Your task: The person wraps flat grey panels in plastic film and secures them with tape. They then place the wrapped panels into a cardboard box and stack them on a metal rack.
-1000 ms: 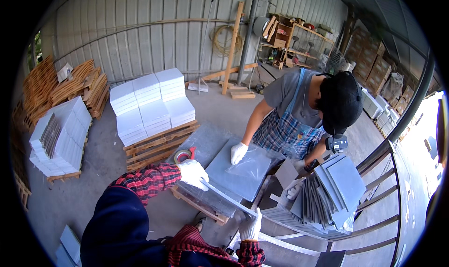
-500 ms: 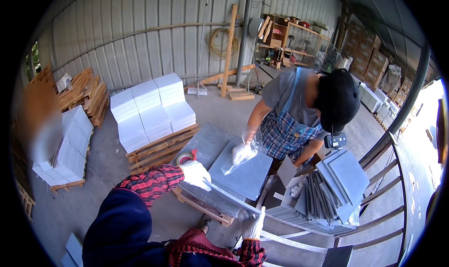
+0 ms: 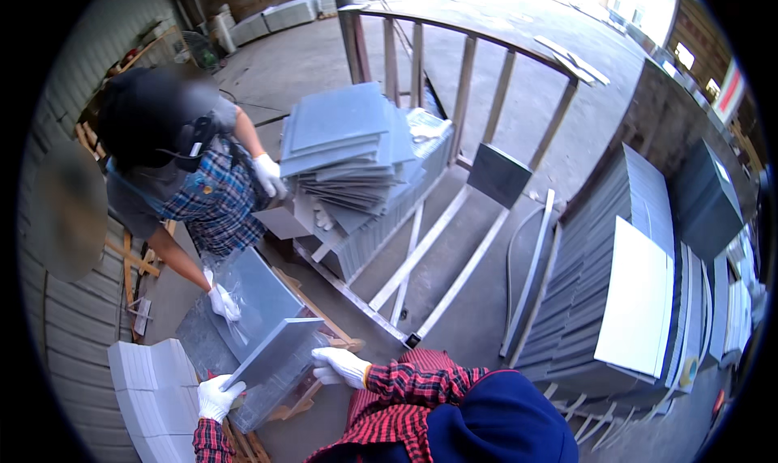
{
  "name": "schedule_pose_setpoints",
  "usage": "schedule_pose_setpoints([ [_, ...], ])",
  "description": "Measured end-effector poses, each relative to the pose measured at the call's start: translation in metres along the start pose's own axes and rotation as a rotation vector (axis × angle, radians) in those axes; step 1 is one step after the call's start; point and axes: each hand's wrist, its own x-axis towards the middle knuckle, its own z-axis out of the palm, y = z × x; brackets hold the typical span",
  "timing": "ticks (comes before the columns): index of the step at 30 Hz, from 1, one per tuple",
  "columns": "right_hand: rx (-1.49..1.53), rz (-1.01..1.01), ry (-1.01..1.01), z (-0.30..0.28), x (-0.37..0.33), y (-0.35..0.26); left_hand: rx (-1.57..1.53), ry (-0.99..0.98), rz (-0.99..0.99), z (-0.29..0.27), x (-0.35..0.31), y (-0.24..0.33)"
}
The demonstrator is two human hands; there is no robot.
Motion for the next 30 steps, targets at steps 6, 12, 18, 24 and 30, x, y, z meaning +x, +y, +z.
schedule_pose_setpoints([
  [6, 0.205, -0.034, 0.075, -0.015, -0.018, -0.033, -0.015, -0.066, 0.001, -0.01, 0.043, -0.003],
  [12, 0.252, -0.124, 0.136, -0.019, -0.039, -0.053, -0.146, -0.092, -0.011, -0.015, 0.063, -0.02],
  [18, 0.107, -0.195, 0.082, -0.04, -0.028, -0.047, -0.207, -0.107, 0.051, -0.013, 0.069, -0.027],
  [24, 0.061, -0.213, -0.167, -0.012, -0.045, -0.05, -0.136, -0.103, 0.051, -0.009, 0.062, -0.03],
  [30, 0.078, -0.11, -0.13, 0.011, -0.056, -0.063, -0.114, -0.116, 0.031, -0.003, 0.045, -0.011],
])
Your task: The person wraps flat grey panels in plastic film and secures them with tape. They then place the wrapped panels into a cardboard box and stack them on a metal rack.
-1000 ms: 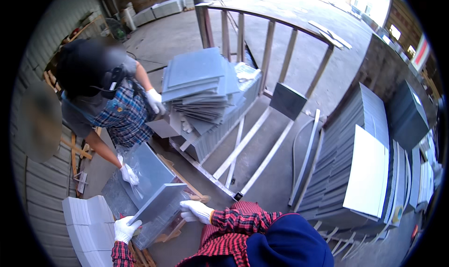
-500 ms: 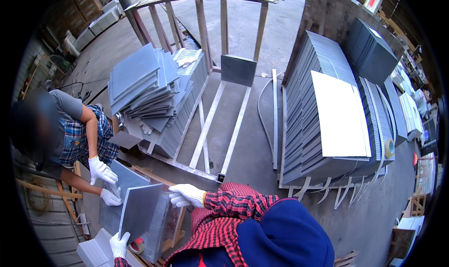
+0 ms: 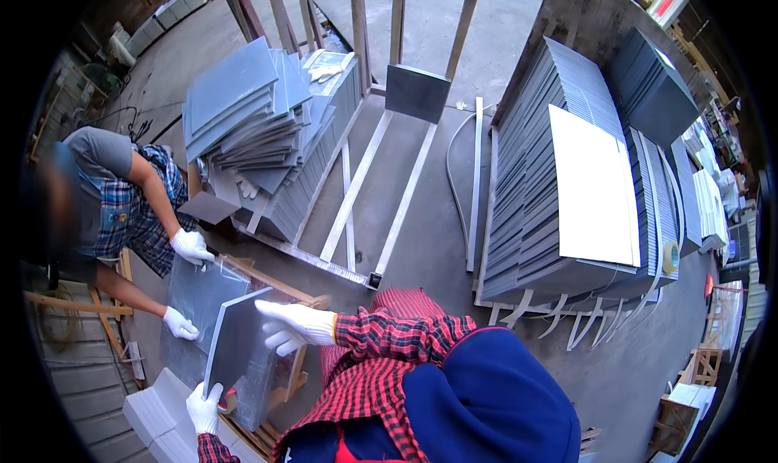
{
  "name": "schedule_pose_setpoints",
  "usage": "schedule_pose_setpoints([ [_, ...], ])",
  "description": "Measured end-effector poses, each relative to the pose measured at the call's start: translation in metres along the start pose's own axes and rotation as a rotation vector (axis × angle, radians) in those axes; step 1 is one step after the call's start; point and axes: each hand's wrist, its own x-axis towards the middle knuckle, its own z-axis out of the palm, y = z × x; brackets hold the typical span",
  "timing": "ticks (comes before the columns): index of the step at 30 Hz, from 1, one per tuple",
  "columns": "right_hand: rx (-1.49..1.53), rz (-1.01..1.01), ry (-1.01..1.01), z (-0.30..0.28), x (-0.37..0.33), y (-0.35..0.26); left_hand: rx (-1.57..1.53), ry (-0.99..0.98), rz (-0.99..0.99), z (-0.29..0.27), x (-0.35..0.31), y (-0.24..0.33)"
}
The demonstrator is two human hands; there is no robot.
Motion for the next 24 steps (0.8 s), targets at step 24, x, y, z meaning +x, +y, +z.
schedule_pose_setpoints([
  [24, 0.197, 0.265, 0.321, -0.019, 0.018, 0.036, 0.294, -0.114, 0.001, 0.09, -0.103, 0.003],
])
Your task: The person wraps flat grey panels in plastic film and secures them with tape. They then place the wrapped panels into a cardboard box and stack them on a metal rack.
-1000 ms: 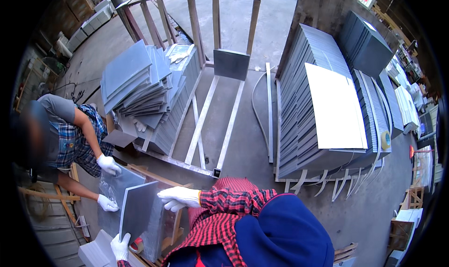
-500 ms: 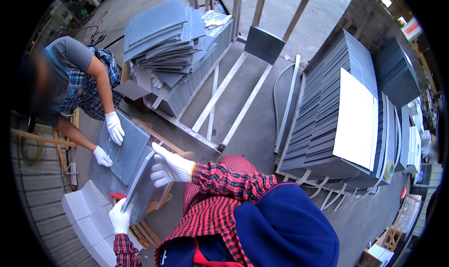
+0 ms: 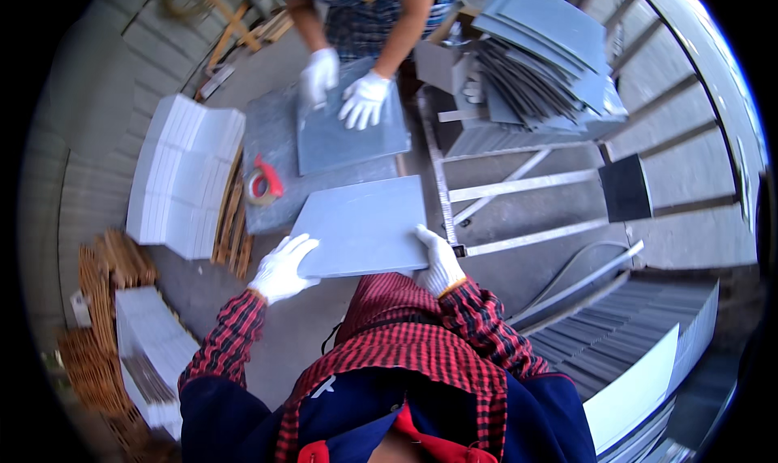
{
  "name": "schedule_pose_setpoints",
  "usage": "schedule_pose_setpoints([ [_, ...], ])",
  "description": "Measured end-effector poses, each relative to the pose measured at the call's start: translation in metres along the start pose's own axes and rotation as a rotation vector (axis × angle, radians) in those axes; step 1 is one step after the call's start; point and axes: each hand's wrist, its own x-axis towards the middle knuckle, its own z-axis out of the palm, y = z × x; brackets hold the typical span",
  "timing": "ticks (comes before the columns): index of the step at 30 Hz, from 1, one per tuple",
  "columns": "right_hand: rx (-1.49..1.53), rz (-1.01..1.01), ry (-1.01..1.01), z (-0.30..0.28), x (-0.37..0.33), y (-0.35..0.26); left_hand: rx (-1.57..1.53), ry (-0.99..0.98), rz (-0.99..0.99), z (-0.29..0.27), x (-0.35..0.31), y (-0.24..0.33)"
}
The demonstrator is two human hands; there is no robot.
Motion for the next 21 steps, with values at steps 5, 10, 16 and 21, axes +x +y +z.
schedule_pose_setpoints([
  [5, -0.016, 0.029, 0.101, -0.008, -0.012, 0.004, -0.306, -0.29, -0.182, 0.003, 0.0, -0.011],
  [10, -0.015, 0.104, 0.1, -0.009, -0.025, 0.005, -1.758, -0.119, -0.632, 0.034, 0.017, -0.058],
  [16, -0.125, 0.126, 0.14, -0.037, -0.006, 0.007, -1.634, 0.004, -0.667, 0.13, 0.057, -0.071],
  [21, -0.58, -0.18, 0.144, -0.044, -0.013, -0.002, -1.612, 0.188, -0.778, 0.125, 0.041, -0.039],
])
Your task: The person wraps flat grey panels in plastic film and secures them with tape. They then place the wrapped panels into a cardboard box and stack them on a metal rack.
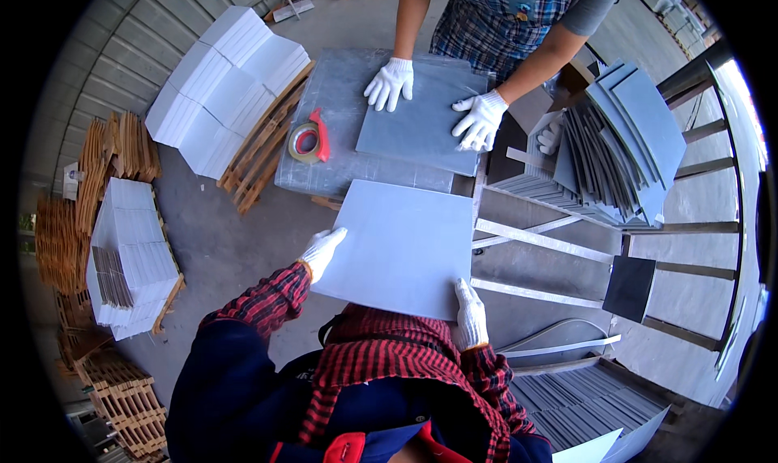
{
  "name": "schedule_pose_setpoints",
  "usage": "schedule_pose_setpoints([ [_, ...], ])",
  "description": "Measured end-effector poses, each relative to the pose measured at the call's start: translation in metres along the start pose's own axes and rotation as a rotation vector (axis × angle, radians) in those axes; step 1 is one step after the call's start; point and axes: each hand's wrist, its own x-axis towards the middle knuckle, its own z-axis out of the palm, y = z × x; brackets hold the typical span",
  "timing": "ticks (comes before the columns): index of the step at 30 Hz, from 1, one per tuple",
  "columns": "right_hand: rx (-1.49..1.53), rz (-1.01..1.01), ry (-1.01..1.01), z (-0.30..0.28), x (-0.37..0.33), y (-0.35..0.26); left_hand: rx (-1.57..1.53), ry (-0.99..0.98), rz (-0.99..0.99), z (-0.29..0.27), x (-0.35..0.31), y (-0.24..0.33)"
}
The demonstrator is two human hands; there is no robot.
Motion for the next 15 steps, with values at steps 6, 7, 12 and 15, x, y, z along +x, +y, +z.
schedule_pose_setpoints([
  [6, -0.294, -0.128, 0.031, 0.023, -0.024, -0.017, 0.022, 0.177, 0.12, -0.003, -0.036, 0.03],
  [7, -0.323, -0.164, -0.003, 0.026, -0.018, -0.022, 0.009, 0.156, 0.136, -0.01, -0.03, 0.035],
  [12, -0.476, -0.23, -0.09, 0.05, 0.032, -0.066, 0.043, 0.215, 0.318, -0.01, 0.021, 0.08],
  [15, -0.48, -0.25, -0.07, 0.074, 0.066, -0.101, 0.046, 0.239, 0.394, -0.001, 0.066, 0.105],
])
